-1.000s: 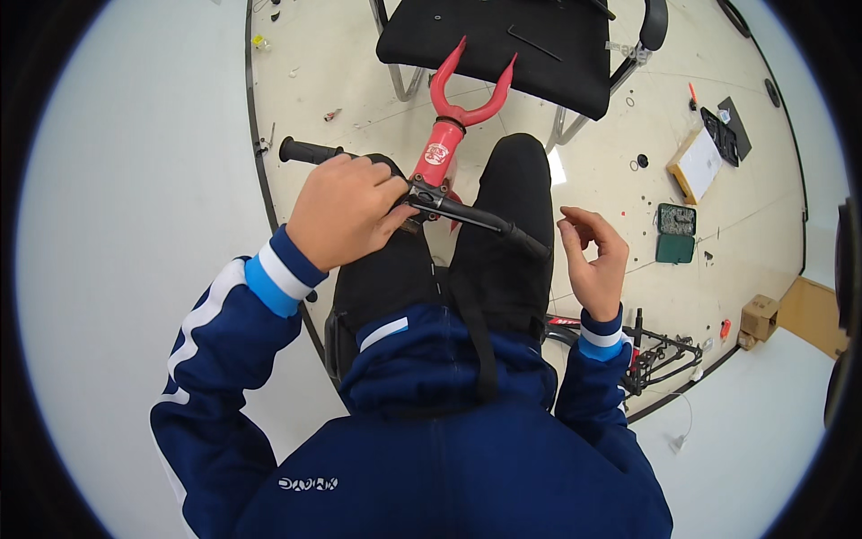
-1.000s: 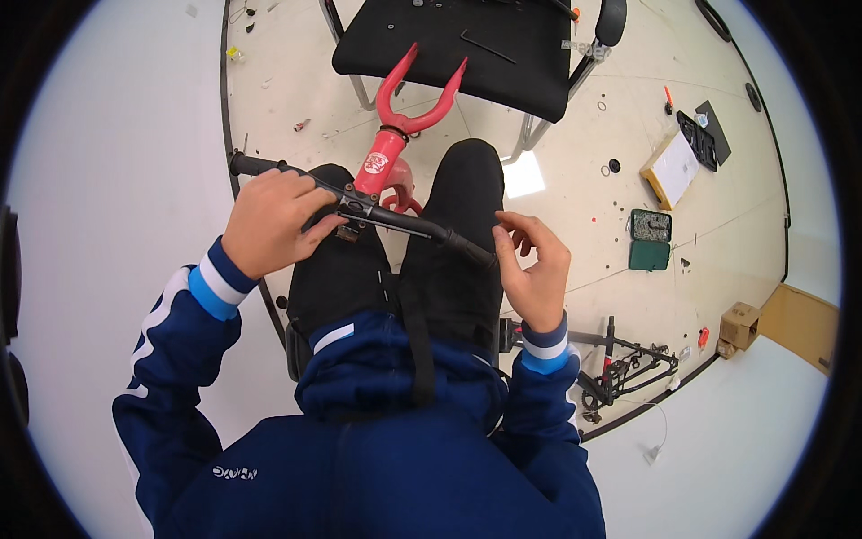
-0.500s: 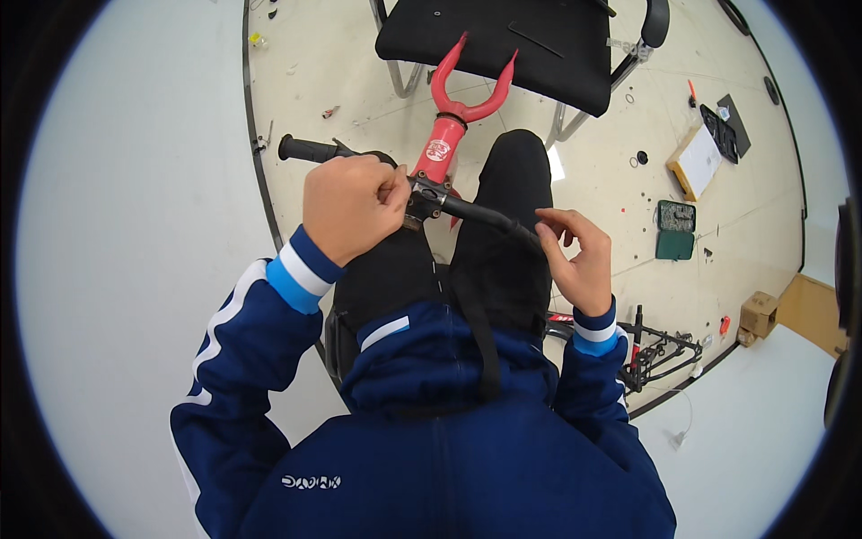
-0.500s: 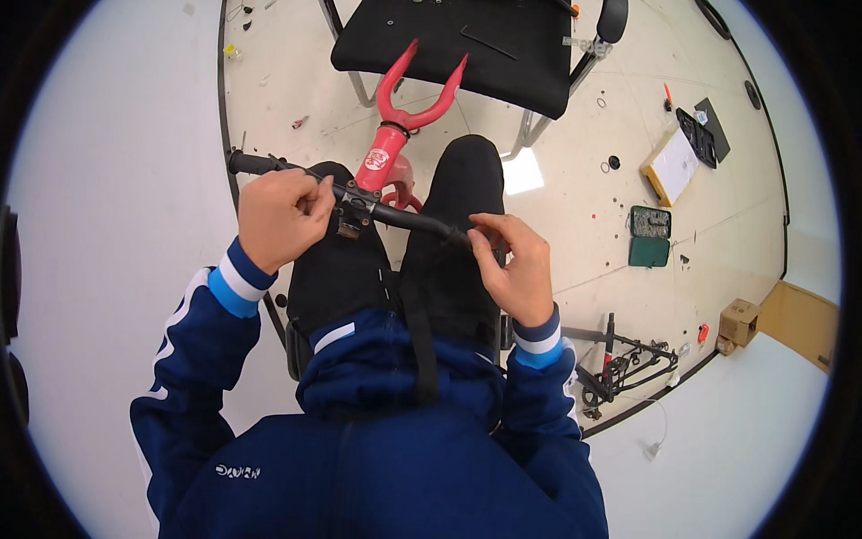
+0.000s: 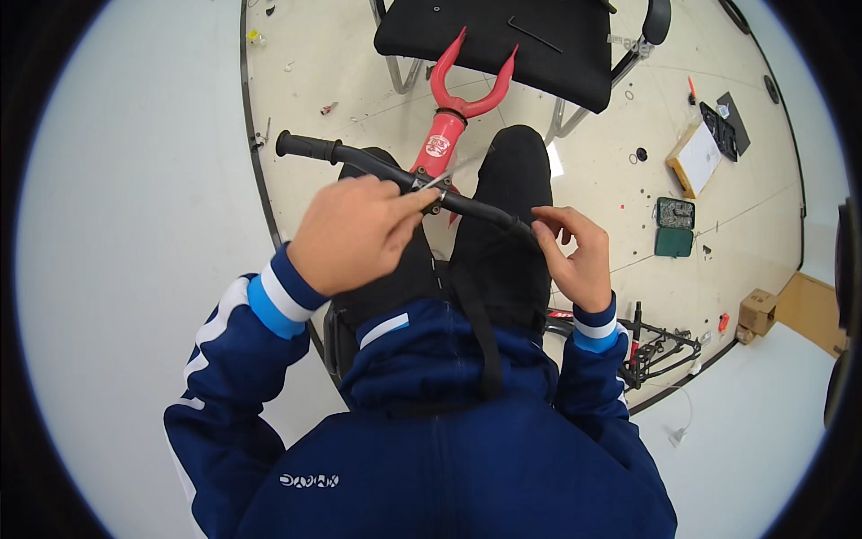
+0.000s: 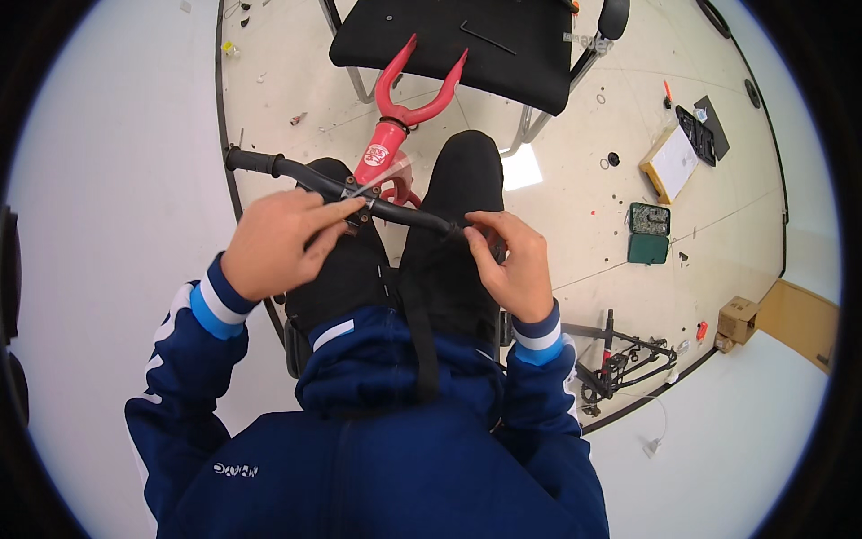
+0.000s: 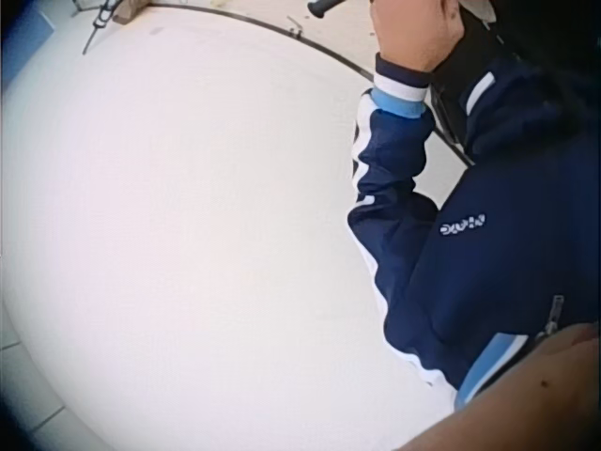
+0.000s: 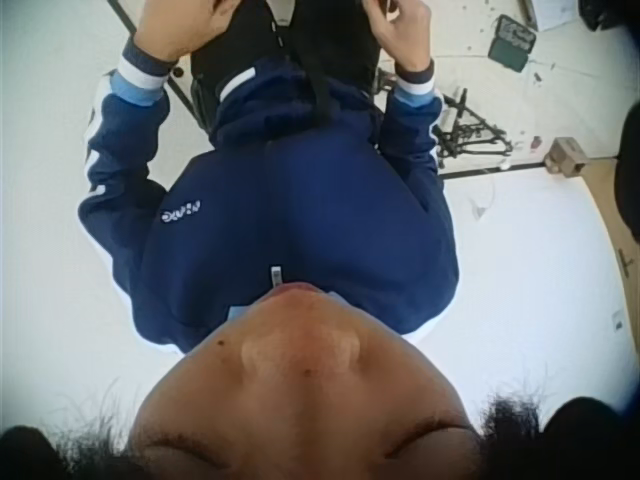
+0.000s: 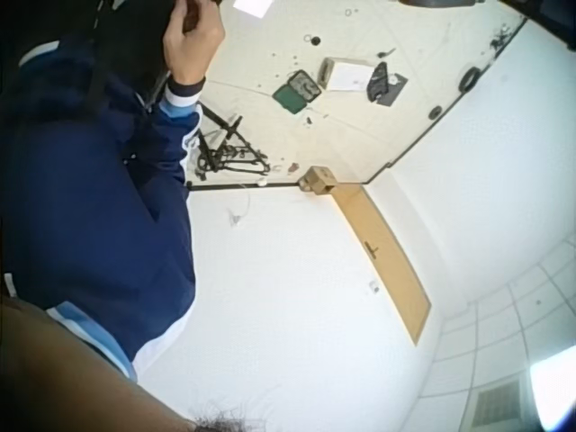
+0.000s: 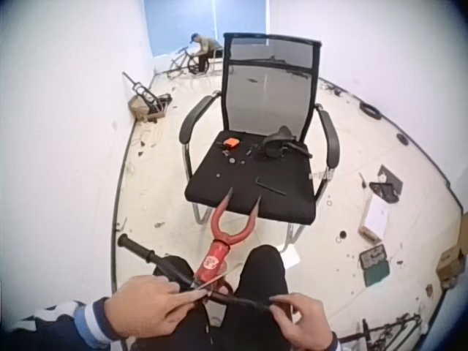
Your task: The person assembles a bicycle handlebar by inserting and tightening bolts, attaching a stem, and securing components with an Allen key. The person also handles small parts and tools on a nearby chair.
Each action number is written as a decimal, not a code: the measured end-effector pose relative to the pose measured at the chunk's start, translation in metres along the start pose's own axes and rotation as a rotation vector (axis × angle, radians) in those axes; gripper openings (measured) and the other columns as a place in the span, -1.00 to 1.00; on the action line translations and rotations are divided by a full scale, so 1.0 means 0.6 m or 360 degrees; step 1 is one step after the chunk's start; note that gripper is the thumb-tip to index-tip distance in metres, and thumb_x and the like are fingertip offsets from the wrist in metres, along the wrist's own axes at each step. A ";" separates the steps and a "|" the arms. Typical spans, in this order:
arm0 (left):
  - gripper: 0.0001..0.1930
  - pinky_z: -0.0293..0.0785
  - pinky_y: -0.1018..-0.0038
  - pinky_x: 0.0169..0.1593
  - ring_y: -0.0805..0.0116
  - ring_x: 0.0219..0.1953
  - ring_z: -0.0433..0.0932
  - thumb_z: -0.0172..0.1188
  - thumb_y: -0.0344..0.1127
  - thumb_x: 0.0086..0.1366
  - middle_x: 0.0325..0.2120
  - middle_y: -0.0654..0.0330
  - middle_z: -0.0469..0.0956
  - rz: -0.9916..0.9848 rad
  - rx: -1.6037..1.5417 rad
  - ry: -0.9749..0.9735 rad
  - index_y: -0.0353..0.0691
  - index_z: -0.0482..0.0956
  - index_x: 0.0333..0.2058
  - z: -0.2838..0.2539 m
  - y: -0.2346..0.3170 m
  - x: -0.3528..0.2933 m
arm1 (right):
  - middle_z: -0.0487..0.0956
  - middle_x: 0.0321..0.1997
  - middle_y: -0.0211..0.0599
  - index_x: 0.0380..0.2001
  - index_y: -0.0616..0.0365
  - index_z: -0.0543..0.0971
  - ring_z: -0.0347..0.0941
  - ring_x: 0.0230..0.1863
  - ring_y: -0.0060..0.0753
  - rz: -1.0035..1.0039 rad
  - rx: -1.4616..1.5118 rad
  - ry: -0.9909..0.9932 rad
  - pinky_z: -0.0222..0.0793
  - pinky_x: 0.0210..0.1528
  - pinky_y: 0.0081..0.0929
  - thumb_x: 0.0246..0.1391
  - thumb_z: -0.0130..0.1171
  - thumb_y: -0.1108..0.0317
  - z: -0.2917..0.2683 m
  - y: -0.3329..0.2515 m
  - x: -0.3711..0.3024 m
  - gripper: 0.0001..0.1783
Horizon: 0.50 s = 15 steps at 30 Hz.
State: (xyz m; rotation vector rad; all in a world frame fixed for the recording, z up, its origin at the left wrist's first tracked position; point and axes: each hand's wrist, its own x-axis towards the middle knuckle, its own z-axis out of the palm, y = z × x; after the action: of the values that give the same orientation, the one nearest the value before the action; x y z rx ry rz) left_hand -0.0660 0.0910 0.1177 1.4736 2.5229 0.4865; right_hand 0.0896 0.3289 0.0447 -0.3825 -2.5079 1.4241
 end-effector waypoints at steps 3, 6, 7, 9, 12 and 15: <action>-0.76 0.33 0.31 -0.47 0.16 -0.54 0.46 0.27 -0.33 0.11 -0.65 0.15 0.44 -0.0041 0.0118 0.0020 -0.14 0.66 -0.20 -0.012 -0.005 0.002 | 0.61 -0.44 -0.26 -0.26 0.24 0.63 0.44 -0.48 -0.47 0.0057 -0.0005 -0.0010 0.27 -0.41 -0.57 0.03 0.23 0.48 -0.004 -0.002 -0.004 -0.82; -0.79 0.33 0.30 -0.49 0.14 -0.59 0.47 0.29 -0.27 0.10 -0.68 0.13 0.48 -0.0144 0.0243 0.0092 -0.21 0.66 -0.29 -0.011 0.000 -0.004 | 0.60 -0.45 -0.22 -0.27 0.25 0.62 0.41 -0.54 -0.46 0.0032 -0.0036 0.0024 0.31 -0.46 -0.57 0.00 0.25 0.50 -0.007 0.003 -0.006 -0.83; -0.79 0.34 0.30 -0.50 0.14 -0.61 0.47 0.30 -0.24 0.10 -0.69 0.12 0.49 -0.0188 0.0279 0.0122 -0.23 0.66 -0.33 -0.010 0.002 -0.006 | 0.60 -0.45 -0.22 -0.27 0.25 0.62 0.40 -0.54 -0.46 0.0034 -0.0033 0.0025 0.30 -0.46 -0.57 0.00 0.25 0.50 -0.008 0.005 -0.006 -0.83; -0.77 0.34 0.30 -0.53 0.12 -0.65 0.47 0.31 -0.21 0.10 -0.71 0.10 0.49 -0.0294 0.0238 0.0053 -0.26 0.65 -0.37 -0.011 0.008 -0.006 | 0.60 -0.45 -0.22 -0.27 0.25 0.62 0.39 -0.55 -0.47 0.0040 -0.0024 0.0027 0.30 -0.46 -0.57 0.00 0.25 0.50 -0.009 0.004 -0.005 -0.83; -0.76 0.33 0.31 -0.57 0.10 -0.69 0.45 0.30 -0.20 0.12 -0.73 0.08 0.50 -0.0436 0.0258 -0.0126 -0.28 0.66 -0.39 -0.022 0.015 0.004 | 0.60 -0.45 -0.22 -0.27 0.25 0.62 0.39 -0.55 -0.46 0.0035 -0.0018 0.0026 0.30 -0.46 -0.56 0.00 0.25 0.50 -0.011 0.000 -0.001 -0.83; -0.77 0.34 0.33 -0.56 0.11 -0.69 0.45 0.30 -0.21 0.12 -0.71 0.08 0.52 -0.0410 0.0049 -0.0256 -0.26 0.67 -0.34 -0.026 0.014 0.006 | 0.60 -0.45 -0.23 -0.27 0.25 0.62 0.41 -0.51 -0.46 0.0027 -0.0028 0.0003 0.29 -0.44 -0.56 0.02 0.24 0.49 -0.010 -0.002 0.001 -0.83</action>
State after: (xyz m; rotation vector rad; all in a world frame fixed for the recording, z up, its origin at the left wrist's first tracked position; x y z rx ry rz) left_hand -0.0660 0.0947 0.1352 1.1230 2.5499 0.2771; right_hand 0.0908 0.3332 0.0486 -0.4088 -2.5233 1.4081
